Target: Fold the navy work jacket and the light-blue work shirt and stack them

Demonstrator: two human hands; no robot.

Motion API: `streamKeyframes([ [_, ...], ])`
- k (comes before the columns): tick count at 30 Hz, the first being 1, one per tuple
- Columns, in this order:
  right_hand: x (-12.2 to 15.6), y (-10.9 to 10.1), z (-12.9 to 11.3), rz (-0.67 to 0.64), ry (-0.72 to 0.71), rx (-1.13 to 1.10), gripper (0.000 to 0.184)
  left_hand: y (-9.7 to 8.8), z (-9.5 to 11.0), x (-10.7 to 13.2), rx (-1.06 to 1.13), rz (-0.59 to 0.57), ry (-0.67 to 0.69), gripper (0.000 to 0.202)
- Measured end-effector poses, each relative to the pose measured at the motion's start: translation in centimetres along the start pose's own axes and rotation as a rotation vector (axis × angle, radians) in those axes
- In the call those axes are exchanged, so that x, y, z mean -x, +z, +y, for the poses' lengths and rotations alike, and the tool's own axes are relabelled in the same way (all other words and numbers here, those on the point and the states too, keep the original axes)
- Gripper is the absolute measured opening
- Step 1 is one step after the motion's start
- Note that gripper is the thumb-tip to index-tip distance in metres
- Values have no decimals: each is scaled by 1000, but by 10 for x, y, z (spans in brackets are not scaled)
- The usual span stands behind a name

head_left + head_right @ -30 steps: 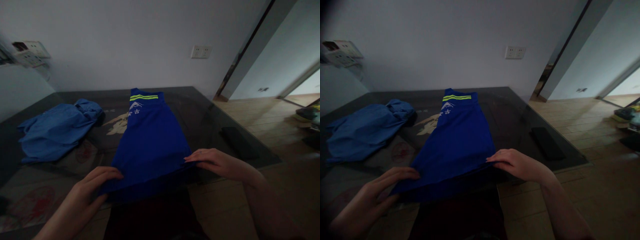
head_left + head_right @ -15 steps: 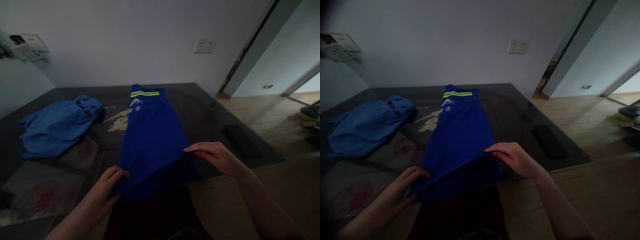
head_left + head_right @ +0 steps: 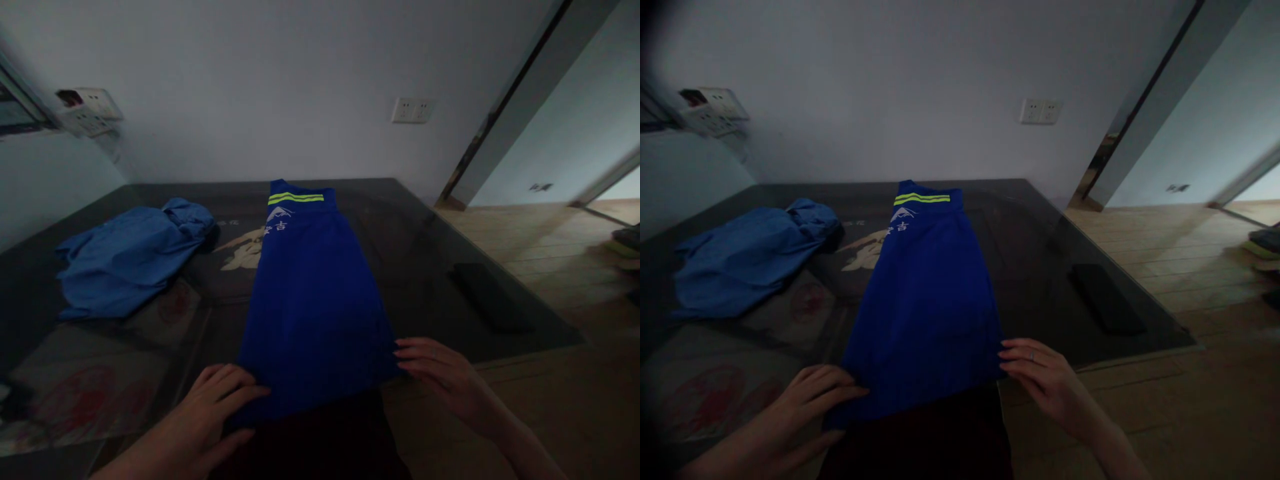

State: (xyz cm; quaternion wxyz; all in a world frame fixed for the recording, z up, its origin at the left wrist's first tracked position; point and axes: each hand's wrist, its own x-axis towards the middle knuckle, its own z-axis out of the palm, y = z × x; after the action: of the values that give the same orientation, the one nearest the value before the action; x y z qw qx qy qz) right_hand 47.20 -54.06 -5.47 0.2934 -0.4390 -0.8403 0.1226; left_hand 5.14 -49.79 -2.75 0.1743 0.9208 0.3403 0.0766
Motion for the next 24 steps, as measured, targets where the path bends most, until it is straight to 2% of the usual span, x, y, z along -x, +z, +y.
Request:
streamKeyframes([
  [2,-6,-12,-3,26,-17,35,21,-13,-2,-5,12,23,21,39],
  [4,-12,-25,-6,57,-46,72,22,-21,-4,-12,12,93,13,34],
  [7,-13,-36,-9,112,-106,138,28,-18,-9,-23,-30,169,14,39],
  [11,9,-24,-8,63,-116,238,34,0,-15,-30,-83,121,121,59],
  [14,22,-16,-8,11,-47,286,22,6,-17,-28,-87,82,153,63],
  [16,17,-18,-11,44,-9,264,13,3,-18,-27,-76,73,145,63],
  [18,-2,-26,-16,132,7,208,11,-4,-17,-31,-55,92,150,59],
  [21,-56,-32,-21,247,21,114,18,-18,-6,-55,-7,92,174,50],
  [24,-132,-12,-17,174,22,20,24,-20,11,-95,56,22,251,45],
])
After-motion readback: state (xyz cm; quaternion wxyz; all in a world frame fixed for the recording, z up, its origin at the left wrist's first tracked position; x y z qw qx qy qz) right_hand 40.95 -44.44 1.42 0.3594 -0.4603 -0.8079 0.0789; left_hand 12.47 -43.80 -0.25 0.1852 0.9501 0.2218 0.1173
